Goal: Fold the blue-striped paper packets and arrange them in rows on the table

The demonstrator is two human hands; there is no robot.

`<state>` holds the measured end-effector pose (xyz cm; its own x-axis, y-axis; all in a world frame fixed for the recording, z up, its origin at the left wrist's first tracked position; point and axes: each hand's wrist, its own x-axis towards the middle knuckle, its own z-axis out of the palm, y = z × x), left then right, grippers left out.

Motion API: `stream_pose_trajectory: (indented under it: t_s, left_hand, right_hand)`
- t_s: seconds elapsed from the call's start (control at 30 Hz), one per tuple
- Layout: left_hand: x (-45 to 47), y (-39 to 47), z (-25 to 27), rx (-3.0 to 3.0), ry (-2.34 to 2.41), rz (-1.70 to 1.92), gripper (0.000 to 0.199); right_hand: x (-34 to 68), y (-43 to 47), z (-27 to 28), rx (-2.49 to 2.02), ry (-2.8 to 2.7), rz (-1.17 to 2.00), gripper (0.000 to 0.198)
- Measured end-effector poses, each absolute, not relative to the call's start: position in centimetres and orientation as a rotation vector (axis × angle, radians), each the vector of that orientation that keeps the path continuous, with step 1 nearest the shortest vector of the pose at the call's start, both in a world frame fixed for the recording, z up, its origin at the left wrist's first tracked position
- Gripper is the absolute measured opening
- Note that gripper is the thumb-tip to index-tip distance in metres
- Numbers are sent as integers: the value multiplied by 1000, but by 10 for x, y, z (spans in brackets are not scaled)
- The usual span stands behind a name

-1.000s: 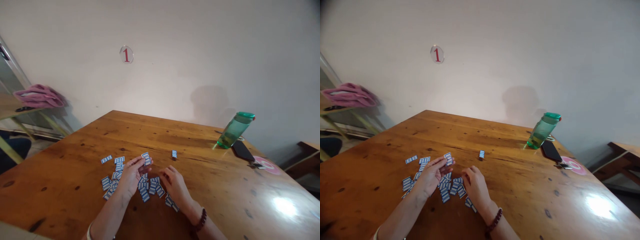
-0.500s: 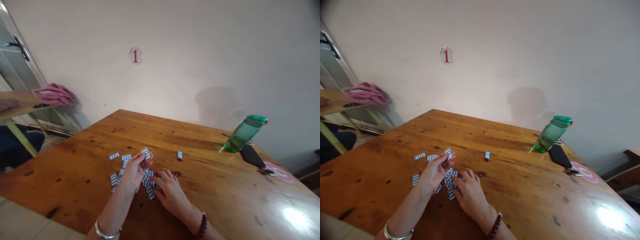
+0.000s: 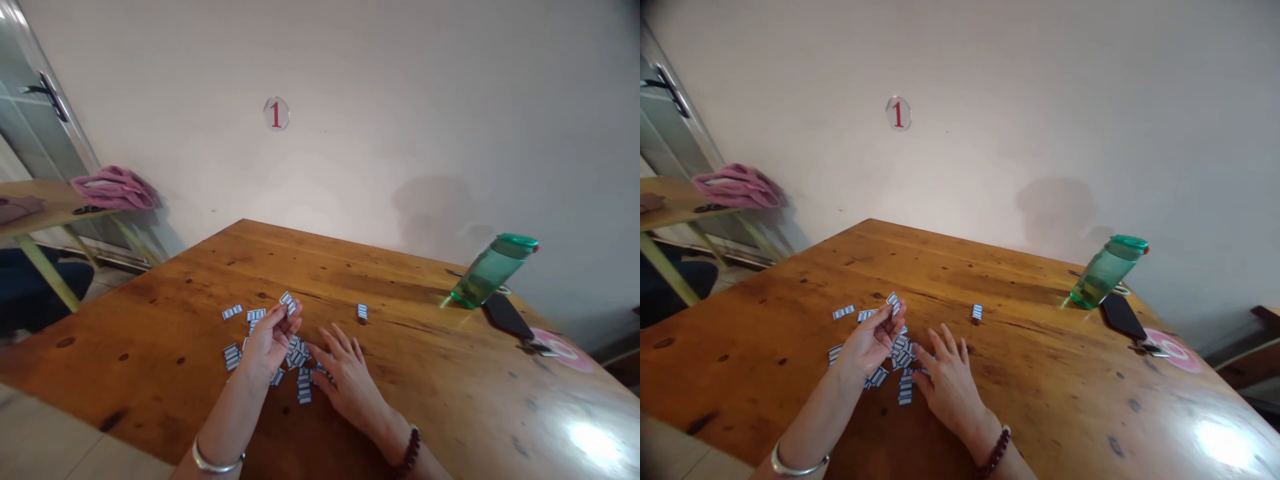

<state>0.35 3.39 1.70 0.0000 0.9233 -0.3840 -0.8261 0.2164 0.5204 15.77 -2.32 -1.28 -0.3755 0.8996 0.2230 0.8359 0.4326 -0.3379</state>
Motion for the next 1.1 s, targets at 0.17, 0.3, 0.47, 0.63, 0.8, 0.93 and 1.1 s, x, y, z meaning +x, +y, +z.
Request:
stream_pose_trajectory:
  t_s: [0.17, 0.3, 0.47, 0.63, 0.8, 0.93, 1.1]
  left_hand:
    - [0, 36, 18, 85, 725, 1384, 23]
    - [-2, 38, 18, 34, 691, 1383, 23]
    - [-6, 40, 19, -25, 600, 1381, 26]
    - [-9, 43, 14, -44, 538, 1374, 28]
    - [-11, 45, 11, -51, 508, 1381, 29]
    - [-11, 44, 12, -46, 507, 1376, 28]
    - [-10, 42, 14, -9, 552, 1384, 24]
  right_hand:
    - [153, -24, -10, -1496, -2364, 280, 19]
    - [156, -24, -8, -1547, -2230, 255, 21]
    - [151, -17, -6, -1530, -2218, 255, 18]
    - [129, 8, 4, -1663, -2279, 217, 13]
    - [109, 28, 10, -1765, -2377, 257, 22]
    - [102, 35, 9, -1738, -2412, 341, 26]
    - [104, 35, 6, -1644, -2403, 418, 20]
